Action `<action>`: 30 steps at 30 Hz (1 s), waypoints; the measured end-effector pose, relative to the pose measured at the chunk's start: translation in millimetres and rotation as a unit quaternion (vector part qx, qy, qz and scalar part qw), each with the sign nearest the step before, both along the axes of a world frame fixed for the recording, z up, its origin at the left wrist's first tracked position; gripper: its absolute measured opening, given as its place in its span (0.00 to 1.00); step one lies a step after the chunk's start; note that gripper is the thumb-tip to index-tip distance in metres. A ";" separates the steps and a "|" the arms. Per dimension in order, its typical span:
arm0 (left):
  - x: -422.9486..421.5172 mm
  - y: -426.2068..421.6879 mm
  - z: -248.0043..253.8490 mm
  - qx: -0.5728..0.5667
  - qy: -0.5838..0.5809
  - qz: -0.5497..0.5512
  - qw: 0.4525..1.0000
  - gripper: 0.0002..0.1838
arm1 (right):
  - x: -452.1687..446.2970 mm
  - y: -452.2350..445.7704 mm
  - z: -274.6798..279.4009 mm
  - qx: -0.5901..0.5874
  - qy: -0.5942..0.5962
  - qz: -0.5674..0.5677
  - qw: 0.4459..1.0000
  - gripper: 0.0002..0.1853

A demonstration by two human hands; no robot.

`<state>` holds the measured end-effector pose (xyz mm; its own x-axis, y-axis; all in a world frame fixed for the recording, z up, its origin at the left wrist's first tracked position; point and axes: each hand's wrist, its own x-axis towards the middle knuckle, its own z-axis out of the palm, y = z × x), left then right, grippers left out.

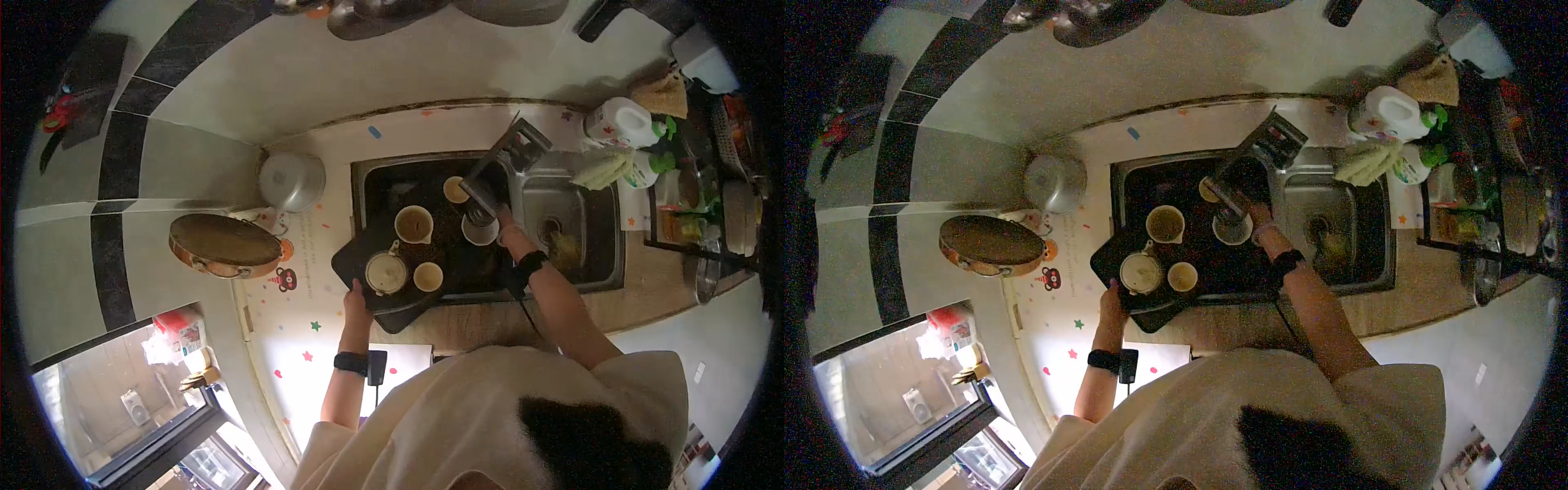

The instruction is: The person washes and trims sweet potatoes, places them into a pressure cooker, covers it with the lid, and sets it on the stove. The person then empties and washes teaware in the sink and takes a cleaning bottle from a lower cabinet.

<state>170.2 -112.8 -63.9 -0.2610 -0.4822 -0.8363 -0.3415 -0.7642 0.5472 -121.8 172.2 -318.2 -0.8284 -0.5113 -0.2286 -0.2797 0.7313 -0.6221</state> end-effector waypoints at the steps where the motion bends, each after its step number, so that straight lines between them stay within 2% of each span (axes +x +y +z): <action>1: -0.2 0.7 0.3 0.004 -0.005 -0.003 1.000 0.24 | 2.9 2.3 -14.6 -0.001 0.008 0.001 1.000 0.13; 4: -0.1 2.1 2.9 -0.016 0.026 0.003 1.000 0.23 | 6.1 2.6 5.0 -0.017 -0.059 -0.066 0.996 0.13; 6: 1.1 -2.7 5.5 -0.038 0.004 -0.023 0.999 0.23 | 18.7 3.7 72.9 -0.075 -0.173 -0.141 0.972 0.13; 8: 4.7 -5.2 11.3 -0.050 -0.010 -0.040 0.998 0.22 | 36.0 8.4 153.2 -0.154 -0.297 -0.228 0.914 0.14; 10: 8.8 -10.0 24.4 -0.058 -0.015 -0.050 0.997 0.22 | 50.1 1.8 207.3 -0.229 -0.374 -0.270 0.857 0.15; 11: 12.7 -14.5 27.0 -0.064 -0.021 -0.046 0.997 0.22 | 57.9 1.6 211.2 -0.263 -0.402 -0.263 0.837 0.17; 13: 30.7 -20.0 36.0 -0.186 -0.023 -0.165 0.968 0.21 | 75.6 -0.2 202.4 -0.308 -0.420 -0.276 0.808 0.18; 14: 39.3 -28.4 42.4 -0.138 -0.011 -0.141 0.980 0.21 | 84.6 -1.7 196.4 -0.330 -0.429 -0.283 0.792 0.18; 15: 44.2 -34.4 55.0 -0.092 -0.002 -0.116 0.989 0.22 | 92.1 -4.3 192.3 -0.274 -0.372 -0.241 0.853 0.18; 17: 54.7 -36.1 70.2 -0.115 0.007 -0.068 0.991 0.20 | 104.9 -9.0 187.0 -0.155 -0.241 -0.153 0.946 0.16; 20: 89.4 -57.3 92.4 -0.104 0.019 -0.065 0.992 0.20 | 132.5 -28.8 248.1 -0.193 -0.147 -0.158 0.957 0.14; 21: 108.0 -70.4 93.0 -0.108 0.023 -0.064 0.992 0.21 | 129.7 -32.2 275.8 -0.159 -0.192 -0.086 0.965 0.12; 22: 123.5 -80.0 94.7 -0.112 0.026 -0.062 0.991 0.21 | 133.2 -37.6 301.0 -0.155 -0.185 -0.075 0.968 0.12; 24: 134.7 -79.4 138.8 -0.128 0.031 -0.056 0.990 0.19 | 144.0 -51.2 347.8 -0.147 -0.172 -0.050 0.973 0.13; 25: 144.0 -82.5 152.9 -0.151 0.059 -0.090 0.983 0.19 | 146.8 -55.8 367.7 -0.183 -0.188 -0.013 0.965 0.14; 28: 151.4 -76.7 203.6 -0.173 0.006 -0.067 0.983 0.17 | 162.9 -75.3 396.5 -0.184 -0.224 -0.008 0.957 0.14; 29: 153.4 -73.3 211.7 -0.173 0.022 -0.064 0.983 0.17 | 168.9 -80.8 390.6 -0.197 -0.172 -0.005 0.965 0.13; 30: 156.9 -69.7 218.0 -0.173 0.035 -0.057 0.983 0.17 | 169.0 -84.6 387.3 -0.204 -0.168 0.006 0.964 0.13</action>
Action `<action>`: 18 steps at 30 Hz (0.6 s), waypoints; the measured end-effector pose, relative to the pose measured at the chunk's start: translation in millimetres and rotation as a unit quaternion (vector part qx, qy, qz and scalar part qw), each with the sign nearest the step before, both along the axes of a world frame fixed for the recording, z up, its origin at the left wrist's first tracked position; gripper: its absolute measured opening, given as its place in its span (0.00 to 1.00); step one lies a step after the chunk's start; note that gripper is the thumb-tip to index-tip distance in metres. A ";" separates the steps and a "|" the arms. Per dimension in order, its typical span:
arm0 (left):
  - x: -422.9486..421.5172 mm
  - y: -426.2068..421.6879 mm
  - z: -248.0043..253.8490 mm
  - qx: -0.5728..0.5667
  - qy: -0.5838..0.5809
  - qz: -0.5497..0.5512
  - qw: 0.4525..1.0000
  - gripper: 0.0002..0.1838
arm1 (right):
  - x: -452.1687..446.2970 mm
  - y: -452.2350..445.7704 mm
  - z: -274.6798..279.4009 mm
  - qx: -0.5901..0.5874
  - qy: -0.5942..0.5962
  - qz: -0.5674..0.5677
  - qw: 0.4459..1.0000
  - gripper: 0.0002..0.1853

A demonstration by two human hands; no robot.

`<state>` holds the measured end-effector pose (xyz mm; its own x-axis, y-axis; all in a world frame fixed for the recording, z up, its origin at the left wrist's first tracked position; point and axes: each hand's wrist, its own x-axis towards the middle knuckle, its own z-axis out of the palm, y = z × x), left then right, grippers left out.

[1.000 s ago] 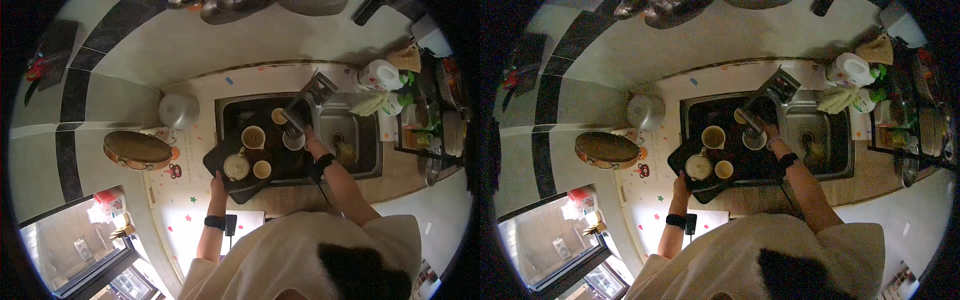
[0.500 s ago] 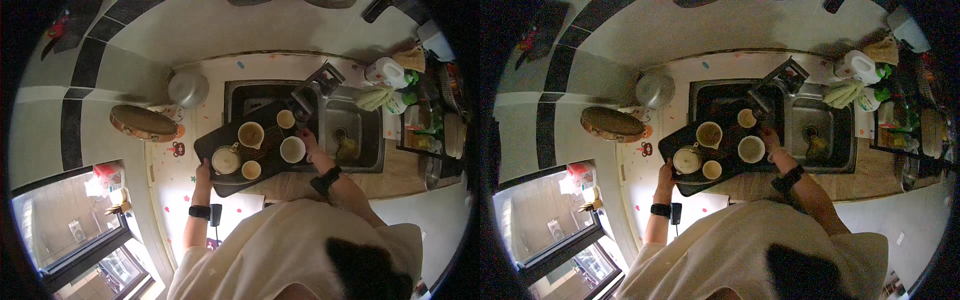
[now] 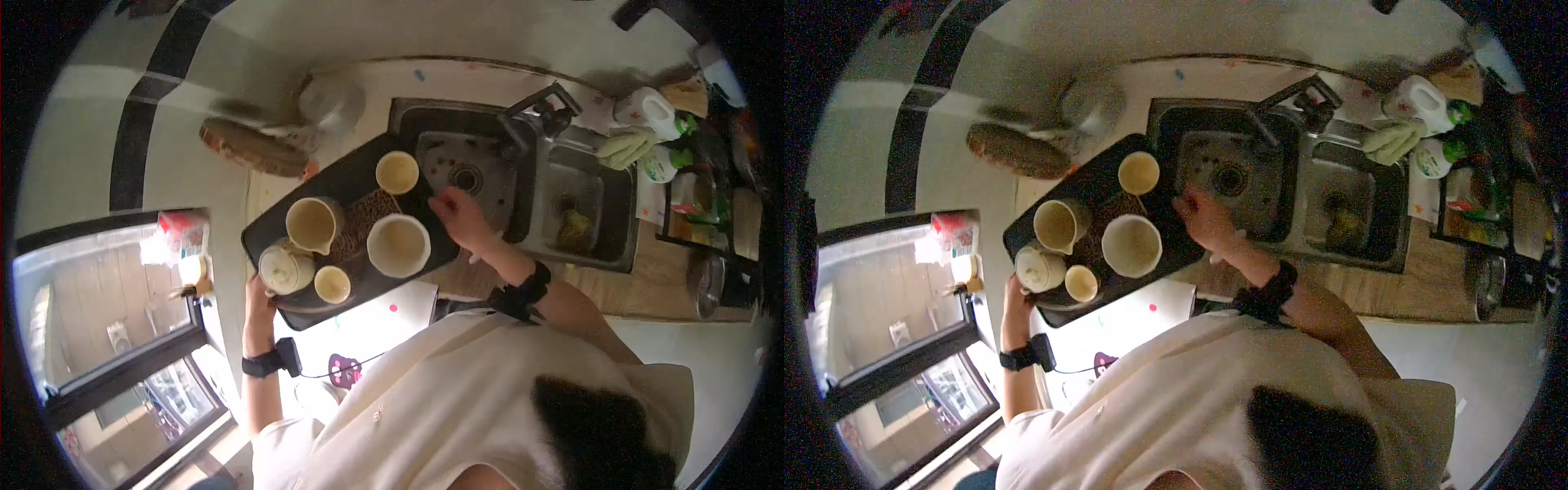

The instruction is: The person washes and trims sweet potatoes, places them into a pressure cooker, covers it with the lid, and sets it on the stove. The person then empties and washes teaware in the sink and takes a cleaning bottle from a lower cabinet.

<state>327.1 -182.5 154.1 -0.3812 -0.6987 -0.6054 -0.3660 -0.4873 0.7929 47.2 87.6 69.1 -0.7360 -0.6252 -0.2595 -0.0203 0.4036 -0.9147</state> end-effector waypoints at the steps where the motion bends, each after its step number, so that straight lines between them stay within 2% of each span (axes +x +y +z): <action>1: 6.9 3.1 4.0 0.000 0.011 0.008 1.000 0.17 | -0.6 -5.5 -4.4 -0.010 0.003 0.012 1.000 0.13; 3: 21.2 -0.5 -10.7 0.009 0.036 0.030 0.999 0.18 | 3.1 -16.5 -13.3 -0.051 0.010 -0.002 0.999 0.12; 4: 14.6 9.3 -3.3 -0.014 0.003 0.037 0.999 0.19 | -1.4 -18.1 -15.4 -0.033 -0.035 0.020 0.999 0.12; 10: 1.4 9.8 -33.4 -0.084 -0.082 0.068 0.991 0.23 | -9.8 7.2 -52.7 -0.048 -0.076 0.009 0.996 0.16; 11: -1.5 9.1 -40.1 -0.087 -0.068 0.038 0.993 0.22 | -12.5 17.2 -63.2 -0.063 -0.092 -0.004 0.994 0.16; 13: -16.4 16.6 -48.9 -0.089 -0.044 0.018 0.995 0.21 | -15.1 42.4 -29.4 -0.027 -0.144 -0.025 0.989 0.17; 14: -23.1 18.0 -58.4 -0.094 -0.058 0.000 0.994 0.22 | -14.1 55.5 -29.8 -0.059 -0.164 -0.064 0.983 0.17; 15: -36.6 25.4 -59.0 -0.096 -0.080 -0.008 0.992 0.23 | -16.3 71.0 -34.1 -0.091 -0.184 -0.104 0.973 0.17; 16: -48.4 34.0 -59.4 -0.083 -0.049 -0.020 0.995 0.23 | -23.3 93.4 -50.6 -0.080 -0.181 -0.129 0.972 0.18; 17: -60.6 40.2 -63.9 -0.084 -0.064 -0.036 0.994 0.23 | -29.7 113.9 -66.1 -0.069 -0.177 -0.158 0.969 0.18; 18: -66.5 40.6 -85.2 -0.105 -0.052 -0.071 0.991 0.25 | -30.2 125.8 -67.4 -0.088 -0.180 -0.173 0.964 0.17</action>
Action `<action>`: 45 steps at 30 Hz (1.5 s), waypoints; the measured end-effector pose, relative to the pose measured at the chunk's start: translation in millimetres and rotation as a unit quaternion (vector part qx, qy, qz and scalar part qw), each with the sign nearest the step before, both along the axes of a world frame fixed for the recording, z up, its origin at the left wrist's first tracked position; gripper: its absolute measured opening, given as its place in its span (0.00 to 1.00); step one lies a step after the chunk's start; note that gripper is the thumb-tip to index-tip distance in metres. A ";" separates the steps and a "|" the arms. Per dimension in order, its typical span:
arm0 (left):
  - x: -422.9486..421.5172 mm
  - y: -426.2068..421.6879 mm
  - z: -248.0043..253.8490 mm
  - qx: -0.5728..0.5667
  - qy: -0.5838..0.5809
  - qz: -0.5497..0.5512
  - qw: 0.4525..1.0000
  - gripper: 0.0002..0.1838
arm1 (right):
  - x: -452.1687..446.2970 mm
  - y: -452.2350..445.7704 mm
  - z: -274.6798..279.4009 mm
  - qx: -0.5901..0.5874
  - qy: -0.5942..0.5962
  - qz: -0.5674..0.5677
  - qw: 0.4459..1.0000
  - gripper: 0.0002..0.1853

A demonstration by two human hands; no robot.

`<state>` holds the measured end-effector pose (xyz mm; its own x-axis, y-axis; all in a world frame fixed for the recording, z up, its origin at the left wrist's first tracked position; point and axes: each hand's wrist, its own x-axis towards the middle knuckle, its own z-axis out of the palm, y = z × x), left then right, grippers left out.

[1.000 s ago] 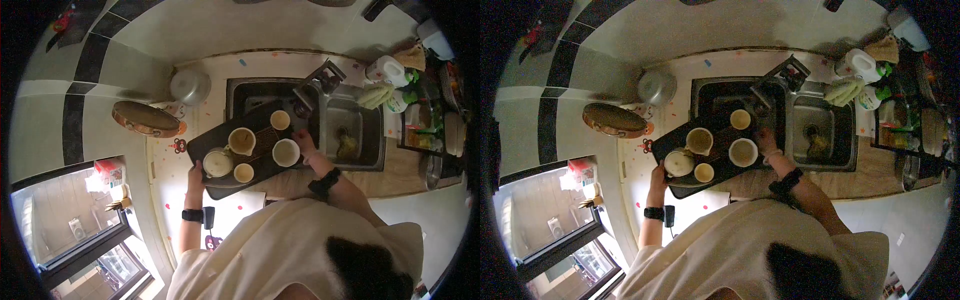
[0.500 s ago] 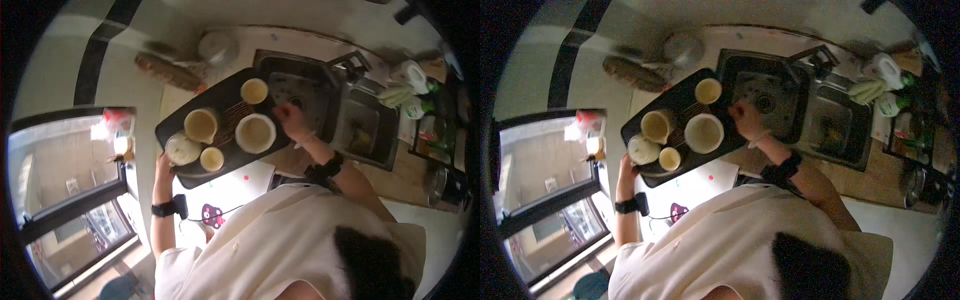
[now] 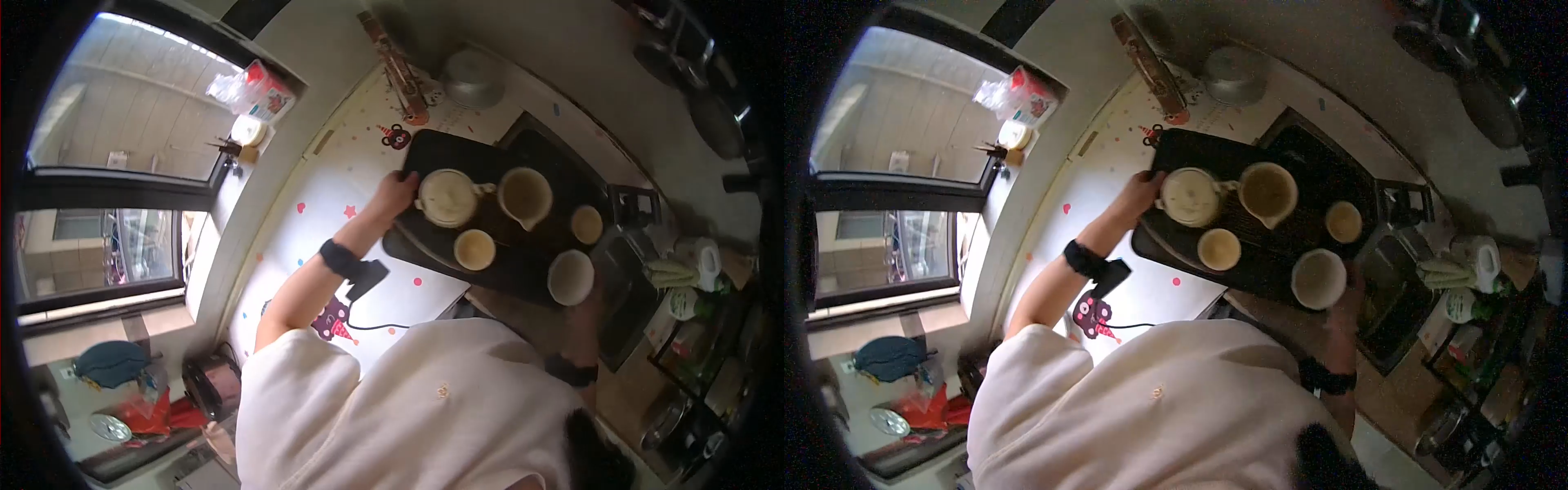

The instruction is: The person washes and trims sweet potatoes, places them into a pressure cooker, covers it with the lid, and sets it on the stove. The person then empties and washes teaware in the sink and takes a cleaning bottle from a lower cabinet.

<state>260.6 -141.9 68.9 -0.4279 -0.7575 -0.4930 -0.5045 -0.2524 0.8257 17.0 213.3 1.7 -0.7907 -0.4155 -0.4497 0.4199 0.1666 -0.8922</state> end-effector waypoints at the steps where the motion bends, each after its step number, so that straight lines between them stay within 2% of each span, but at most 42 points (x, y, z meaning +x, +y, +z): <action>1: -15.1 10.2 0.5 -0.022 -0.062 -0.001 0.998 0.26 | -10.8 12.3 19.2 -0.003 -0.048 0.064 0.997 0.16; 4: -46.5 40.2 6.1 -0.122 -0.169 -0.065 0.976 0.26 | 6.4 22.8 81.0 0.026 -0.019 -0.021 0.999 0.15; 7: -35.3 36.0 -63.0 -0.120 -0.079 -0.030 0.989 0.26 | 15.8 33.3 88.6 0.034 0.000 -0.051 0.998 0.15; 10: -20.0 39.0 -72.6 -0.035 -0.030 -0.007 0.999 0.26 | 20.1 33.0 78.7 0.032 0.010 -0.033 0.999 0.15; 11: -17.9 46.8 -70.2 -0.073 -0.028 0.029 0.997 0.25 | 20.1 30.6 73.9 0.034 0.014 -0.024 0.999 0.15; 14: -9.7 59.3 -20.8 -0.067 -0.081 0.038 0.994 0.25 | 14.5 17.1 60.5 0.031 0.026 0.011 0.999 0.15; 16: 6.6 55.3 -60.5 -0.052 -0.071 0.070 0.994 0.25 | 12.2 3.2 52.8 0.035 0.037 0.046 0.998 0.15; 23: 43.8 58.7 -80.3 -0.027 -0.109 0.190 0.975 0.24 | -12.7 -61.9 12.5 0.050 0.100 0.196 0.974 0.14; 24: 47.1 59.0 -77.4 -0.018 -0.107 0.213 0.971 0.24 | -18.9 -74.1 3.9 0.050 0.122 0.223 0.966 0.14; 25: 57.8 54.4 -108.3 -0.030 -0.119 0.231 0.965 0.23 | -24.7 -88.5 -6.3 0.052 0.144 0.250 0.956 0.14; 29: 70.0 58.5 -84.0 0.024 -0.088 0.308 0.947 0.24 | -48.8 -153.1 -45.2 0.042 0.237 0.359 0.902 0.14; 32: 91.9 56.4 -121.9 0.009 -0.135 0.338 0.931 0.24 | -55.2 -197.2 -65.1 0.031 0.284 0.424 0.859 0.14; 33: 96.9 56.9 -129.5 0.006 -0.091 0.366 0.926 0.24 | -56.4 -211.8 -71.3 0.027 0.297 0.445 0.844 0.14; 34: 104.0 57.2 -136.7 0.028 -0.117 0.359 0.925 0.25 | -57.6 -225.1 -77.6 0.022 0.309 0.465 0.829 0.14; 35: 98.3 58.1 -112.1 0.058 -0.115 0.372 0.919 0.25 | -59.2 -237.4 -84.4 0.016 0.321 0.482 0.815 0.14; 36: 93.9 59.1 -93.1 0.087 -0.113 0.385 0.912 0.25 | -58.0 -251.9 -86.3 0.013 0.326 0.495 0.805 0.14; 38: 113.7 63.1 -135.5 0.066 -0.057 0.422 0.903 0.25 | -52.5 -272.8 -86.1 0.020 0.321 0.514 0.795 0.14; 40: 117.3 63.2 -142.7 0.069 -0.092 0.443 0.889 0.25 | -31.4 -288.9 -45.4 0.097 0.244 0.492 0.830 0.13; 41: 115.4 60.7 -140.0 0.077 -0.065 0.459 0.883 0.24 | -24.8 -294.4 -31.5 0.136 0.203 0.479 0.843 0.13; 43: 113.2 60.6 -134.0 0.096 -0.014 0.487 0.868 0.23 | -33.2 -300.5 -65.5 0.087 0.185 0.499 0.842 0.12; 44: 112.2 58.4 -127.7 0.109 -0.040 0.475 0.872 0.23 | -37.5 -302.9 -77.2 0.063 0.174 0.506 0.842 0.12; 45: 111.5 54.5 -120.7 0.122 -0.067 0.462 0.876 0.24 | -40.5 -306.8 -73.3 0.085 0.202 0.534 0.817 0.13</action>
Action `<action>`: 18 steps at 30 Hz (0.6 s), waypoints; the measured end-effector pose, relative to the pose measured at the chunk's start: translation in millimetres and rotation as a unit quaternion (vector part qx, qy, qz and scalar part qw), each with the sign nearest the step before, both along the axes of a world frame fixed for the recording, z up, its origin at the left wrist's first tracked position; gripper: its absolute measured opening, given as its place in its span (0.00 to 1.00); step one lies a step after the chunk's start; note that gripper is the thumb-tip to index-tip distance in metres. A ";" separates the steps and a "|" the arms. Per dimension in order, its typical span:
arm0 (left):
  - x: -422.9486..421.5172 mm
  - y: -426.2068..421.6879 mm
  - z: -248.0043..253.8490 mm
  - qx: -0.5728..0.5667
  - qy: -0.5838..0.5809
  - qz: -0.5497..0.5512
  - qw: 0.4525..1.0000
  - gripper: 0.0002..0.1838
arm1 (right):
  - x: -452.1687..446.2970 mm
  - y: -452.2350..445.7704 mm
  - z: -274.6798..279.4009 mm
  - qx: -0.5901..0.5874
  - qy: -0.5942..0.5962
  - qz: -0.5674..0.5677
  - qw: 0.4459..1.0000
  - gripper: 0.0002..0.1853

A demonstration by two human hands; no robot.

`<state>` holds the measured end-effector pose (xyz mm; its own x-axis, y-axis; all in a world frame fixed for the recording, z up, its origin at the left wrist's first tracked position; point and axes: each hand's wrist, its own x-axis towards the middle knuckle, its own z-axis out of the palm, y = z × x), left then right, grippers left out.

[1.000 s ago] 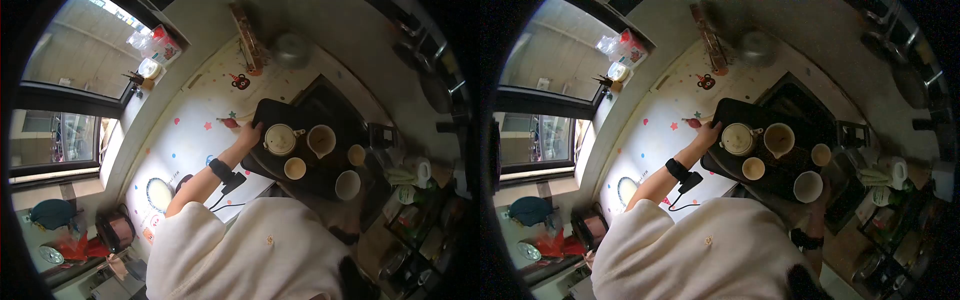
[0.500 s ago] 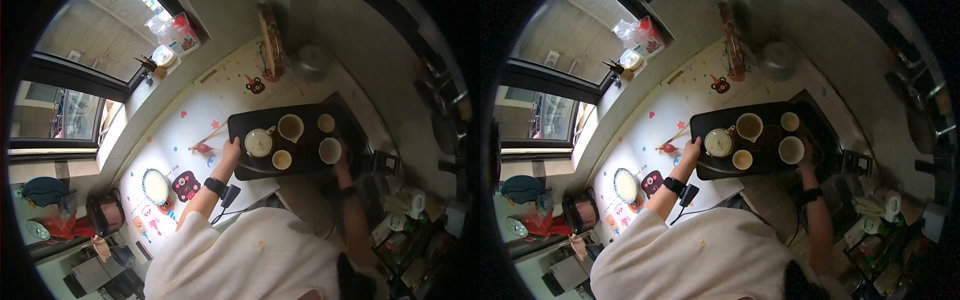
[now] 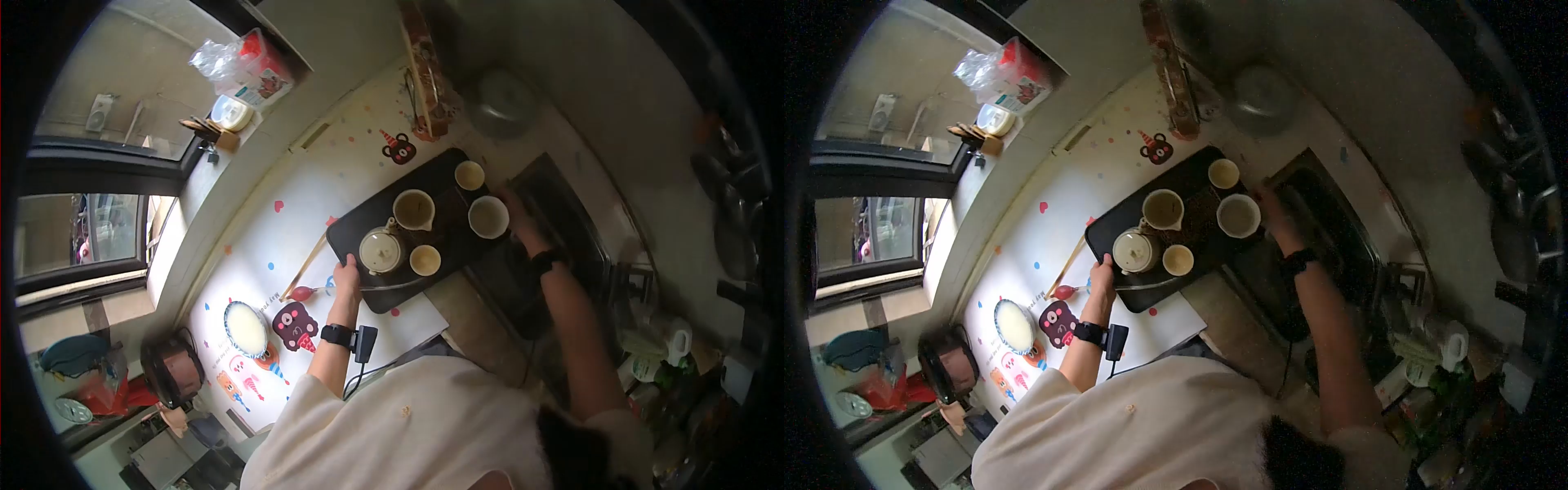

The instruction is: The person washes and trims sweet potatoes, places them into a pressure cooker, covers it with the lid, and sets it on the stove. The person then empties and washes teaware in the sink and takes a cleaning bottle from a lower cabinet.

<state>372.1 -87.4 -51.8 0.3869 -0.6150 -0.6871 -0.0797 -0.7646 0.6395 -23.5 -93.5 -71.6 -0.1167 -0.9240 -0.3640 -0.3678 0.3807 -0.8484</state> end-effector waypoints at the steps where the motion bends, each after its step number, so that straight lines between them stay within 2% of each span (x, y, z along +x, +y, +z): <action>1: 1.0 -1.4 2.9 0.023 -0.015 -0.016 0.999 0.24 | -2.2 -3.1 -7.5 0.004 0.023 0.003 1.000 0.13; 2: 4.9 -0.4 -2.9 0.014 0.037 0.006 0.999 0.30 | -5.1 -5.9 -20.8 0.006 0.047 0.006 0.999 0.14; 3: 0.5 -0.6 4.2 0.018 -0.011 0.000 1.000 0.31 | -1.0 -6.1 -12.9 0.008 0.071 0.010 0.997 0.14; 4: -3.4 -2.7 12.6 0.020 -0.060 -0.006 0.998 0.32 | -3.6 -5.3 -2.2 0.034 0.019 0.024 0.999 0.14; 5: -5.2 -2.9 18.8 0.021 -0.110 -0.012 0.994 0.32 | -5.6 -2.6 6.8 0.011 0.005 -0.009 1.000 0.15; 6: 6.9 -2.9 11.7 0.019 -0.080 -0.038 0.996 0.37 | -7.1 0.9 12.0 -0.012 -0.008 -0.042 0.999 0.15; 7: 16.7 -4.2 4.1 0.003 -0.138 -0.091 0.986 0.40 | -8.7 6.2 17.6 -0.035 -0.022 -0.075 0.996 0.16; 8: 12.2 -4.4 24.2 0.013 -0.154 -0.152 0.976 0.43 | -10.8 13.2 29.2 -0.053 -0.117 -0.111 0.986 0.20; 9: 6.7 -6.2 50.3 0.022 -0.169 -0.214 0.962 0.46 | -8.2 19.8 46.4 -0.083 -0.136 -0.103 0.982 0.23; 11: -6.2 -2.8 67.0 -0.138 -0.256 -0.308 0.906 0.47 | 8.5 33.5 87.7 -0.145 -0.175 -0.088 0.970 0.30; 12: -15.7 0.9 72.8 -0.217 -0.294 -0.351 0.862 0.48 | 20.9 38.0 106.6 -0.172 -0.080 -0.046 0.981 0.32; 14: -44.4 6.5 84.1 -0.284 -0.323 -0.430 0.794 0.50 | 46.2 44.4 133.1 -0.215 0.111 0.037 0.970 0.37; 15: -56.0 9.3 86.7 -0.317 -0.335 -0.466 0.755 0.52 | 50.6 47.4 125.2 -0.223 0.122 0.024 0.967 0.38; 18: -74.4 9.3 81.3 -0.239 -0.347 -0.511 0.749 0.54 | 55.8 50.3 104.4 -0.265 0.149 -0.011 0.953 0.37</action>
